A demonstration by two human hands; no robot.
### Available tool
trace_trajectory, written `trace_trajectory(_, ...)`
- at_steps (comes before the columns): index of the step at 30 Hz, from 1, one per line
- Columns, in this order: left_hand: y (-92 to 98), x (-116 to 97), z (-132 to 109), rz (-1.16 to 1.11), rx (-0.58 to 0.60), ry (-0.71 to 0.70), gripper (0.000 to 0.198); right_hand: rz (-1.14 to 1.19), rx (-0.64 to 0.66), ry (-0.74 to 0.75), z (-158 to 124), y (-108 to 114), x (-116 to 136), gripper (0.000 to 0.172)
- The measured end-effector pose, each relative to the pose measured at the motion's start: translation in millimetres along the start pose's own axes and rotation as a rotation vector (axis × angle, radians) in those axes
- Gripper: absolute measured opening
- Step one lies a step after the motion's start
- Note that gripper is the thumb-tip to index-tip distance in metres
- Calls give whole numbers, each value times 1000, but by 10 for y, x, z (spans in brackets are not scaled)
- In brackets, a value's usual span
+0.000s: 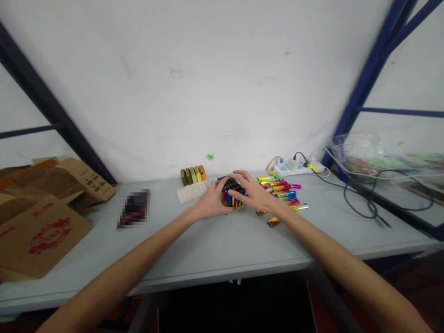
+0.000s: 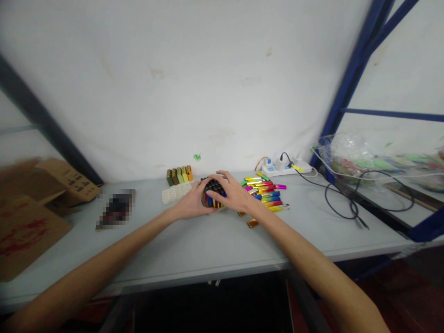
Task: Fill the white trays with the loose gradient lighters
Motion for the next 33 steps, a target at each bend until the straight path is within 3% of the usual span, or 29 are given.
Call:
trace_trajectory(4, 44, -43, 100, 7, 69, -82, 119, 57, 50, -61, -8, -145, 50, 77)
trace_trajectory(7, 97, -97, 160, 25, 85, -58, 124, 74, 25, -94, -6, -165, 6, 82)
trace_trajectory(16, 97, -231, 204, 46, 74, -98, 124, 41, 4, -211, -27, -35, -158, 80)
trace_trajectory(24, 65, -238, 187, 22, 62, -100, 125, 84, -11, -180, 15, -41, -145, 77)
trace_trajectory(33, -10, -263, 208, 29, -25, -66, 109, 58, -10, -393, -3, 61, -368, 65)
Point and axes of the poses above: each hand's wrist, its own z-axis towards the middle knuckle, its own y-axis out of the back of the hand, x = y × z, the point moved 5 cm from there along z, towards the middle knuckle, and after that the axes turned 8 degrees about x, right-handed, at the moved point
